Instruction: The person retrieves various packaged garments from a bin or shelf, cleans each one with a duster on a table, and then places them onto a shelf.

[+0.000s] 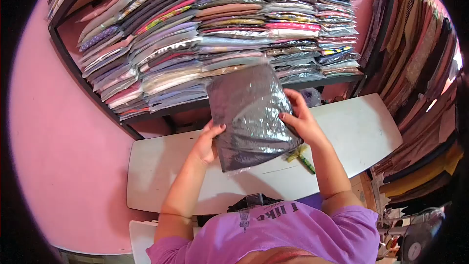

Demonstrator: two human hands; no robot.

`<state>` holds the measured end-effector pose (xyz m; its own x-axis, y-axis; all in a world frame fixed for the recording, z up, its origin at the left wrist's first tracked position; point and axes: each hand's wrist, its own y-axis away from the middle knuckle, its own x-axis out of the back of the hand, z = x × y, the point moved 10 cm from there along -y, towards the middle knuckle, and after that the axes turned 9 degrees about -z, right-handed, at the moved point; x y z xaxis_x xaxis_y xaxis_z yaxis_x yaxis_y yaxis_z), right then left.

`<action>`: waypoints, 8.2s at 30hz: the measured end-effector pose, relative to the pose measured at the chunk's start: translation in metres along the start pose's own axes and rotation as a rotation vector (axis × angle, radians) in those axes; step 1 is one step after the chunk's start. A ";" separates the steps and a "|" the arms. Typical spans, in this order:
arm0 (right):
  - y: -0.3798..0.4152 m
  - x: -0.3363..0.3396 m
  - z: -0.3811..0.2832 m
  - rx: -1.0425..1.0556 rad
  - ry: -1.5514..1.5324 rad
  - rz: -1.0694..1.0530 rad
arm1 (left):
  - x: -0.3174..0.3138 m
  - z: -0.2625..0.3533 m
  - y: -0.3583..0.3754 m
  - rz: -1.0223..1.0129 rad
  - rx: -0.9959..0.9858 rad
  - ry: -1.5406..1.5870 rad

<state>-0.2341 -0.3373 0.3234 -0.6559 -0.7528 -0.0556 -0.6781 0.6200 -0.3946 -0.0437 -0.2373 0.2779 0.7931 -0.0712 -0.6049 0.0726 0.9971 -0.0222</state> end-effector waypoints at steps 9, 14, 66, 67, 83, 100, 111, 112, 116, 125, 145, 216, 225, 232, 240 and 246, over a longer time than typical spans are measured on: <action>-0.070 0.168 -0.154 0.110 0.102 0.097 | -0.168 0.080 -0.166 -0.074 -0.132 -0.227; -0.145 0.258 -0.206 0.188 0.074 0.060 | -0.246 0.136 -0.249 -0.104 -0.185 -0.405; -0.381 0.241 -0.208 0.552 1.386 -0.131 | -0.310 0.191 -0.328 0.338 -1.404 -2.984; -0.372 0.239 -0.208 0.555 1.382 -0.139 | -0.302 0.190 -0.326 0.407 -1.243 -3.022; 0.000 0.178 0.154 -0.393 0.453 -0.870 | 0.084 -0.206 0.214 0.828 1.127 -1.228; 0.131 0.079 0.249 -0.278 1.254 -0.516 | 0.162 -0.139 0.524 1.319 0.469 -0.840; 0.209 -0.120 0.293 -0.505 1.331 -0.685 | 0.325 -0.275 0.696 1.413 0.342 -0.398; 0.219 -0.123 0.296 -0.617 1.359 -0.642 | 0.325 -0.304 0.709 1.544 0.345 0.018; 0.247 -0.124 0.295 -0.695 1.459 -0.528 | 0.358 -0.343 0.729 1.568 0.401 0.084; 0.257 -0.112 0.304 -0.917 1.461 -0.524 | 0.411 -0.394 0.726 1.791 -0.001 0.351; 0.248 -0.142 0.262 -0.609 1.443 -0.356 | 0.273 -0.166 0.690 1.609 -0.399 -0.269; 0.192 -0.154 0.234 -0.283 0.627 -0.582 | 0.152 -0.052 0.323 1.299 -0.517 -1.294; 0.188 -0.156 0.227 -0.332 0.656 -0.627 | 0.113 -0.080 0.186 0.799 -0.404 -1.598; 0.174 -0.071 0.254 -0.438 1.106 -0.338 | 0.202 -0.187 0.163 0.647 0.367 -2.017; 0.180 -0.093 0.228 -0.344 1.075 -0.380 | 0.200 -0.184 0.165 0.653 0.352 -1.979; 0.178 -0.032 0.244 -0.517 1.168 -0.121 | 0.199 -0.181 0.166 0.673 0.337 -1.943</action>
<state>-0.2532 -0.2571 0.0313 -0.3037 -0.3332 0.8926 -0.6304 0.7728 0.0740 0.0170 -0.0811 0.0093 0.1843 0.0652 0.9807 -0.5295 0.8472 0.0432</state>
